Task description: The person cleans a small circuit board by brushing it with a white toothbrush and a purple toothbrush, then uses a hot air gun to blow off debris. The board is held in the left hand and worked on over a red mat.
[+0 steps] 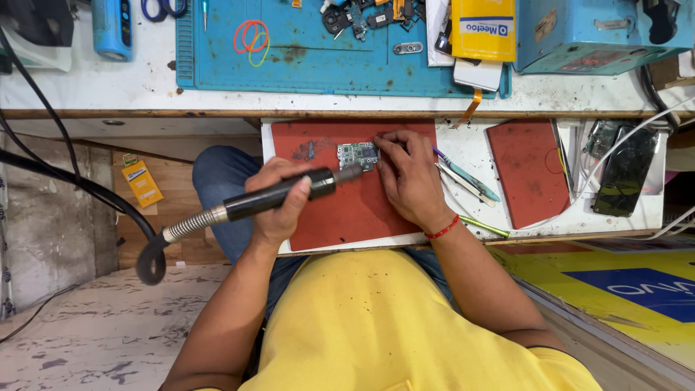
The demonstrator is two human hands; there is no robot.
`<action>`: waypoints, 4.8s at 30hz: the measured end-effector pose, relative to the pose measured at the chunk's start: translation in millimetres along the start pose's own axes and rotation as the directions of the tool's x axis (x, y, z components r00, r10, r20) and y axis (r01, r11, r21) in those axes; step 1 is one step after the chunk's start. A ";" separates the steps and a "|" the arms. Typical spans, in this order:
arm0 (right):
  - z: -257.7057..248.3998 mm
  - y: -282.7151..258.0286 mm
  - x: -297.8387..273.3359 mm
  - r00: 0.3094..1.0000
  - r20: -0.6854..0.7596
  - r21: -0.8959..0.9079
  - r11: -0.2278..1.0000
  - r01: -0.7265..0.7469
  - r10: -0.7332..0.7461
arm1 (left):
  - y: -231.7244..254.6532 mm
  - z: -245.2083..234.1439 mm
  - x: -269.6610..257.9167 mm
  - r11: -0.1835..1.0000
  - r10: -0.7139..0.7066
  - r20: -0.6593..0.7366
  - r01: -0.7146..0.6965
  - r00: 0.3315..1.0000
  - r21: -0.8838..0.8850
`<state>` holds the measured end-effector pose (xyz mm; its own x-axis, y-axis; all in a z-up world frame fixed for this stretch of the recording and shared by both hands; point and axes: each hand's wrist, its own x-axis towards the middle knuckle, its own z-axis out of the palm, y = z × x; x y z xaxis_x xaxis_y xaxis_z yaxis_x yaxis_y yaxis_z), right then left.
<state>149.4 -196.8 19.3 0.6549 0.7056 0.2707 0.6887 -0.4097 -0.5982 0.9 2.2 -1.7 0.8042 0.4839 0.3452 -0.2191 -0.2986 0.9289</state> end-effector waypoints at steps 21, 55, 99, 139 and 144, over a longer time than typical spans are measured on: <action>-0.4 1.1 -2.2 0.999 0.017 0.020 0.999 -0.048 0.048 | -2.5 5.3 -1.4 1.000 0.005 -0.107 -0.003 0.994 0.017; 1.3 2.0 -3.7 1.000 0.015 -0.041 0.999 -0.012 0.013 | 1.6 3.1 1.5 0.996 0.060 -0.070 -0.056 0.996 0.066; -0.6 1.5 -2.3 0.999 0.041 -0.052 0.998 -0.032 0.034 | -2.3 5.2 2.1 0.989 0.143 0.021 -0.143 0.990 0.046; 2.4 -1.2 -3.4 0.991 0.051 -0.029 0.992 -0.120 0.122 | -3.0 0.8 -3.6 0.999 0.040 -0.088 -0.040 0.995 -0.004; -4.1 -2.2 0.2 0.996 0.076 -0.053 0.998 -0.040 0.044 | 0.8 0.8 0.0 0.996 0.084 -0.042 -0.086 0.996 -0.024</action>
<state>149.3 -198.2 23.8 0.6587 0.7291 0.1858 0.6775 -0.4674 -0.5680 1.2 1.4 -1.1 0.7589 0.4911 0.4277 -0.3003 -0.3189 0.8990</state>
